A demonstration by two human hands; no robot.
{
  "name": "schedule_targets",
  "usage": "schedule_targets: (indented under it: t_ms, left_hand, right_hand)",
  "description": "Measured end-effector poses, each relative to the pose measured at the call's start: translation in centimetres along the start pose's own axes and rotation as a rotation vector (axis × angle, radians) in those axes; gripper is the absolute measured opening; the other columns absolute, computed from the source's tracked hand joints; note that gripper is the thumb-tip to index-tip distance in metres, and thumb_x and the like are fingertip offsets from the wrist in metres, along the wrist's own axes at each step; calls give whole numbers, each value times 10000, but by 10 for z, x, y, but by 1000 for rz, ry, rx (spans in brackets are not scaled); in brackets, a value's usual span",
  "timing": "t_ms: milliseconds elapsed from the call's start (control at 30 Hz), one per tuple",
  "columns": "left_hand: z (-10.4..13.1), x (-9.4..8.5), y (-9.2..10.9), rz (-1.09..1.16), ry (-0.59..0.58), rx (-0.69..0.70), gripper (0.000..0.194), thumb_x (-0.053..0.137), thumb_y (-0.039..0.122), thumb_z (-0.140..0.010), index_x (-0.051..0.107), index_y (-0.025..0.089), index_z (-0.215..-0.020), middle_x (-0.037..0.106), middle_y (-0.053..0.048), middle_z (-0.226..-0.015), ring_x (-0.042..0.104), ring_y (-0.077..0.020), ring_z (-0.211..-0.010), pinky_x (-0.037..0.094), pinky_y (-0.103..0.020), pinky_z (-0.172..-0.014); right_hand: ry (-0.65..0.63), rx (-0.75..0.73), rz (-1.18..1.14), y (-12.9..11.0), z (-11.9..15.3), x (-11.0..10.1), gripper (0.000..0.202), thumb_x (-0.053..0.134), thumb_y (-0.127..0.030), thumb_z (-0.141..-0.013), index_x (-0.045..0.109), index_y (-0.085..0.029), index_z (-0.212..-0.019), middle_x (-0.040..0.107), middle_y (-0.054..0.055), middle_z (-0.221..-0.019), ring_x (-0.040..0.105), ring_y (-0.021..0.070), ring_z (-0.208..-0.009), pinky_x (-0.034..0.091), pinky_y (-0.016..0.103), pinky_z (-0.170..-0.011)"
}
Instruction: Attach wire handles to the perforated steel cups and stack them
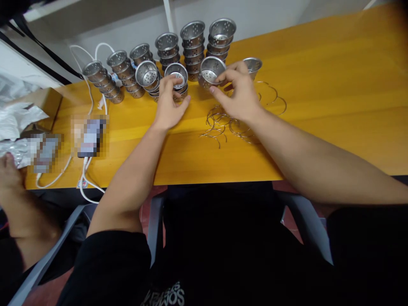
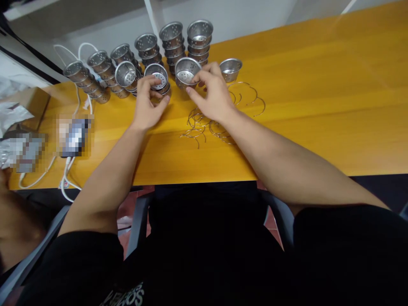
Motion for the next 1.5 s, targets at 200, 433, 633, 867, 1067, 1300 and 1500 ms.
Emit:
schedule_targets:
  t_ms: [200, 433, 633, 867, 1067, 1300, 1500]
  left_hand:
    - [-10, 0, -27, -120, -70, 54, 705, 856, 849, -1147, 772, 351, -1639, 600, -167, -1947, 797, -428, -1560, 649, -653, -1453]
    - [-10, -2, -20, -190, -99, 38, 286, 807, 587, -1228, 814, 326, -1346, 789, -162, -1610, 756, -437, -1587, 578, -645, -1506]
    - [0, -6, 21, -237, -78, 51, 201, 828, 488, -1185, 781, 326, -1294, 729, -165, -1698, 707, -447, -1669, 560, -664, -1533]
    - [-5, -6, 7, -184, -38, -21, 1017, 994, 593, -1083, 434, 390, -1908, 413, -148, -2101, 241, -445, -2074, 240, -690, -1745]
    - [-17, 24, -49, -22, -47, -11, 1437, 1033, 708, -1057, 93, 327, -2075, 398, -201, -2127, 356, -431, -2048, 224, -636, -1748]
    - [-12, 27, -35, -56, -66, 18, 1238, 1093, 675, -1005, 409, 295, -1964, 613, -217, -1965, 587, -444, -1892, 399, -605, -1674]
    - [7, 29, 20, -111, -153, 49, 907, 1072, 649, -1062, 638, 333, -1793, 732, -175, -1805, 700, -447, -1783, 567, -661, -1559]
  right_hand:
    - [10, -46, 13, 0, -1, 1, 534, 1039, -919, -1000, 857, -450, -1178, 856, 117, -1373, 767, 521, -1441, 754, 810, -1191]
    - [18, -55, 21, 6, -1, 4, 491, 1062, -847, -1033, 871, -417, -1174, 839, 133, -1423, 781, 522, -1443, 770, 802, -1206]
    - [18, -62, 31, 11, -1, 4, 451, 1074, -768, -1051, 867, -381, -1155, 810, 157, -1490, 792, 536, -1444, 775, 806, -1202]
    - [43, -59, 43, 9, -2, 6, 444, 1054, -765, -1054, 856, -381, -1156, 823, 153, -1417, 808, 503, -1371, 799, 760, -1156]
    - [17, -6, 4, -1, -1, 8, 467, 1057, -775, -1047, 829, -374, -1124, 798, 161, -1429, 800, 512, -1402, 766, 801, -1218]
    - [12, -1, 27, -24, 2, 0, 576, 959, -963, -1036, 823, -433, -1213, 841, 126, -1461, 698, 507, -1587, 723, 749, -1287]
    - [6, 10, 11, -36, 1, -2, 622, 881, -1061, -1014, 848, -507, -1294, 878, 100, -1338, 675, 532, -1575, 641, 838, -1331]
Point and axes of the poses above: each hand's wrist, its own z-axis away from the middle knuckle, its own x-axis out of the palm, y = z × x, the point moved 5 cm from there along -z, towards the middle knuckle
